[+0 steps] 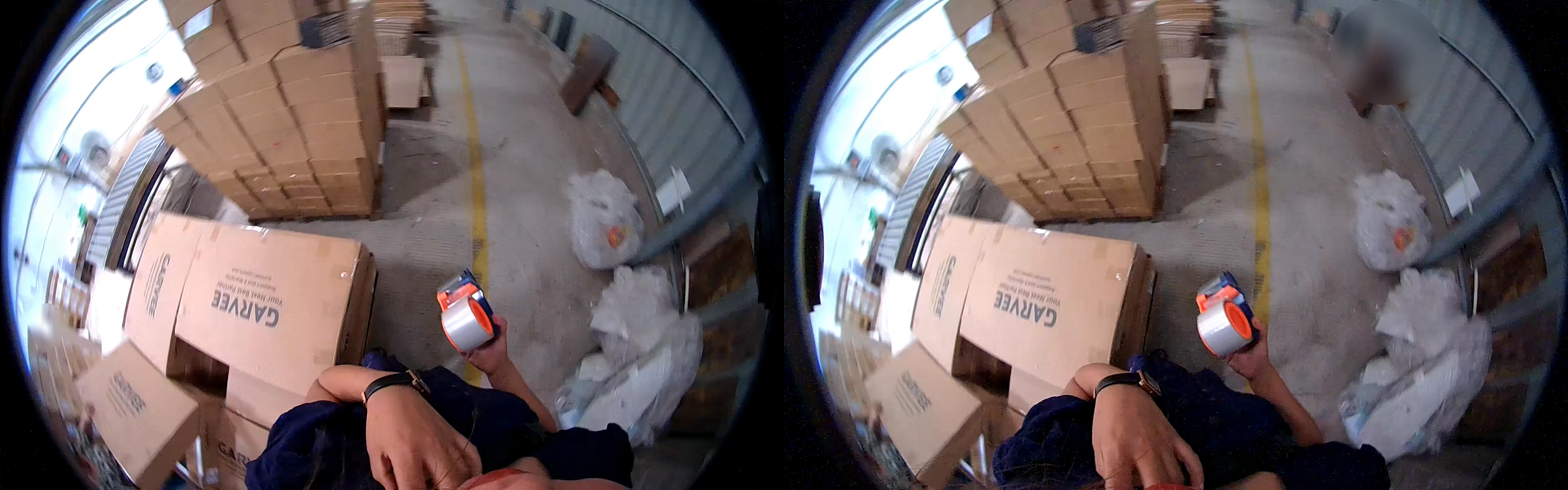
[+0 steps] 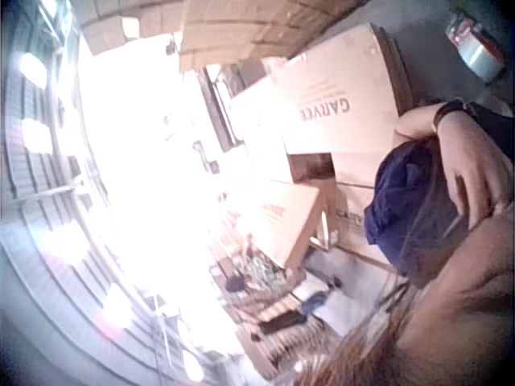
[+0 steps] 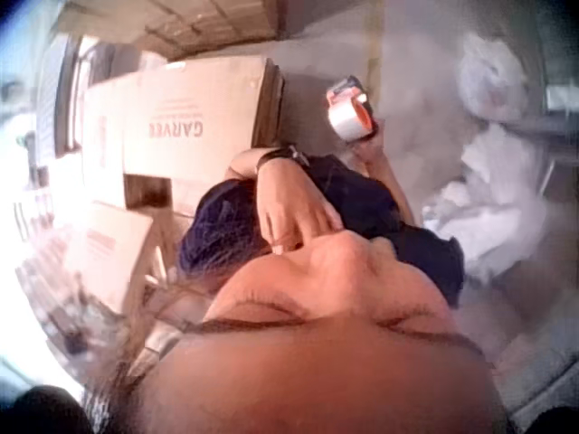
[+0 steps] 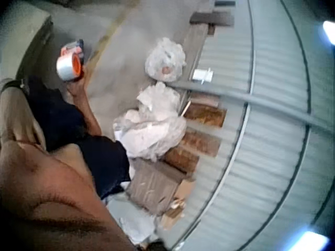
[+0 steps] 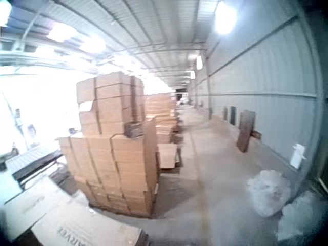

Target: The person seals several large cardboard boxes using a handheld tape dispenser, applying tape across the seams and pressing it down by hand.

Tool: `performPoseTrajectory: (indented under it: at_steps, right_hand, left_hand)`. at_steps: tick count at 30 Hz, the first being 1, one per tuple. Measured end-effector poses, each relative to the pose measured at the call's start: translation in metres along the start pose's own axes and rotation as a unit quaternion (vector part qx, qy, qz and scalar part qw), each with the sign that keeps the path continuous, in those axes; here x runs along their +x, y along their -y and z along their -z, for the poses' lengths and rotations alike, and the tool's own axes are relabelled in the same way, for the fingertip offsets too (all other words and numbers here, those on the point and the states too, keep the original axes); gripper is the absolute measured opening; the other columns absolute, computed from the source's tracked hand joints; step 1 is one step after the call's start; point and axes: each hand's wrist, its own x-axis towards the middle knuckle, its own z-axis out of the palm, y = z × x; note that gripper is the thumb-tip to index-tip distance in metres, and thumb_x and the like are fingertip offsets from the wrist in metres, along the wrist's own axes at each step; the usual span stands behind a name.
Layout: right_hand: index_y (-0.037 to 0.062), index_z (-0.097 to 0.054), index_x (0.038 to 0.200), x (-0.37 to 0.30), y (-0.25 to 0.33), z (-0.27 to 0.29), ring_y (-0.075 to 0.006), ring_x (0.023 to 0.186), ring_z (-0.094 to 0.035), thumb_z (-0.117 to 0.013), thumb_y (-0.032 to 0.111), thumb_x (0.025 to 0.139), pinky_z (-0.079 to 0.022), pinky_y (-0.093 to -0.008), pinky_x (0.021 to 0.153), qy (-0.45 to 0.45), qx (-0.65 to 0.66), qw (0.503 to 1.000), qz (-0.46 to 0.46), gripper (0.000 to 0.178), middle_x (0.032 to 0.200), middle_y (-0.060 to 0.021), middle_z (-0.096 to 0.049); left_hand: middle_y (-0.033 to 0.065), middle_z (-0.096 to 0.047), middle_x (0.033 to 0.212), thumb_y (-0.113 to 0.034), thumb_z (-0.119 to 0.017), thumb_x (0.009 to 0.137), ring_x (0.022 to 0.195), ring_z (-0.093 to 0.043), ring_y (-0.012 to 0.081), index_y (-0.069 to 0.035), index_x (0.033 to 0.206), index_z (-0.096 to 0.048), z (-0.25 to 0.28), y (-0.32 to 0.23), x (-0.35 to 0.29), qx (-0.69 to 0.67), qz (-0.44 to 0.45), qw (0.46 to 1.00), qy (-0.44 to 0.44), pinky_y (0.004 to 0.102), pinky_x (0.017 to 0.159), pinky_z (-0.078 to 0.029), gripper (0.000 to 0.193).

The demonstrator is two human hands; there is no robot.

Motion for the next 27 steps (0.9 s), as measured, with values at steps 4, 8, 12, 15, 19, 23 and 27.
performPoseTrajectory:
  at_steps: [4,8,12,15,19,23,27]
  right_hand:
    - [0.0173,-0.051,0.118,0.025,0.003,-0.006,-0.0250,0.098,-0.057,-0.048,0.053,0.074,-0.050,-0.0407,0.070,-0.120,-0.014,0.992,-0.021,0.057,0.115,-0.0052,-0.056]
    - [0.0165,-0.051,0.118,0.072,0.000,-0.011,-0.0247,0.098,-0.057,-0.047,0.053,0.075,-0.051,-0.0396,0.069,-0.144,-0.062,0.984,-0.087,0.056,0.114,-0.0053,-0.056]
    - [0.0161,-0.051,0.118,0.130,0.006,-0.012,-0.0244,0.097,-0.057,-0.047,0.054,0.076,-0.052,-0.0389,0.067,-0.150,-0.095,0.974,-0.137,0.057,0.114,-0.0055,-0.055]
    - [0.0139,-0.048,0.121,0.191,0.001,-0.032,-0.0236,0.103,-0.054,-0.046,0.055,0.077,-0.050,-0.0395,0.078,-0.141,-0.181,0.939,-0.255,0.060,0.119,-0.0066,-0.052]
    - [0.0099,-0.043,0.125,0.276,-0.001,-0.033,-0.0230,0.114,-0.047,-0.046,0.051,0.079,-0.037,-0.0419,0.097,-0.102,-0.316,0.882,-0.333,0.062,0.126,-0.0081,-0.048]
    - [0.0113,-0.045,0.124,0.332,-0.021,-0.024,-0.0238,0.113,-0.047,-0.047,0.053,0.077,-0.039,-0.0424,0.094,-0.139,-0.234,0.911,-0.309,0.063,0.125,-0.0074,-0.048]
    - [0.0128,-0.043,0.126,0.411,-0.025,-0.001,-0.0235,0.112,-0.047,-0.048,0.054,0.077,-0.041,-0.0405,0.091,-0.164,-0.327,0.868,-0.335,0.065,0.127,-0.0056,-0.045]
  left_hand:
    - [0.0163,-0.051,0.107,-0.035,-0.046,0.090,0.099,-0.049,0.0367,-0.008,0.099,-0.059,0.001,-0.010,-0.022,0.058,0.064,0.991,-0.101,0.0499,0.087,-0.035,0.031]
    - [0.0156,-0.055,0.096,-0.041,-0.044,0.090,0.088,-0.053,0.0337,-0.007,0.090,-0.060,-0.006,-0.035,-0.060,0.190,0.127,0.964,-0.139,0.0482,0.089,-0.036,0.037]
    - [0.0117,-0.057,0.085,-0.033,-0.036,0.094,0.073,-0.052,0.0299,-0.007,0.087,-0.061,0.007,-0.064,-0.088,0.197,0.114,0.955,-0.191,0.0441,0.080,-0.037,0.037]
    - [0.0088,-0.057,0.084,-0.025,-0.033,0.095,0.071,-0.052,0.0262,-0.008,0.087,-0.061,0.027,-0.099,-0.126,0.200,0.060,0.951,-0.226,0.0389,0.073,-0.035,0.034]
    - [0.0095,-0.058,0.088,-0.025,-0.033,0.095,0.075,-0.054,0.0239,-0.008,0.089,-0.061,0.047,-0.117,-0.178,0.217,0.046,0.951,-0.214,0.0377,0.075,-0.033,0.033]
    - [0.0177,-0.053,0.112,-0.064,-0.044,0.080,0.106,-0.048,0.0363,-0.006,0.105,-0.056,0.010,-0.107,-0.291,0.209,0.151,0.808,-0.530,0.0530,0.091,-0.032,0.064]
    - [0.0104,-0.052,0.119,-0.041,-0.046,0.088,0.108,-0.049,0.0211,-0.008,0.126,-0.042,-0.155,0.018,-0.436,0.126,-0.004,0.064,-0.990,0.0337,0.094,-0.037,0.050]
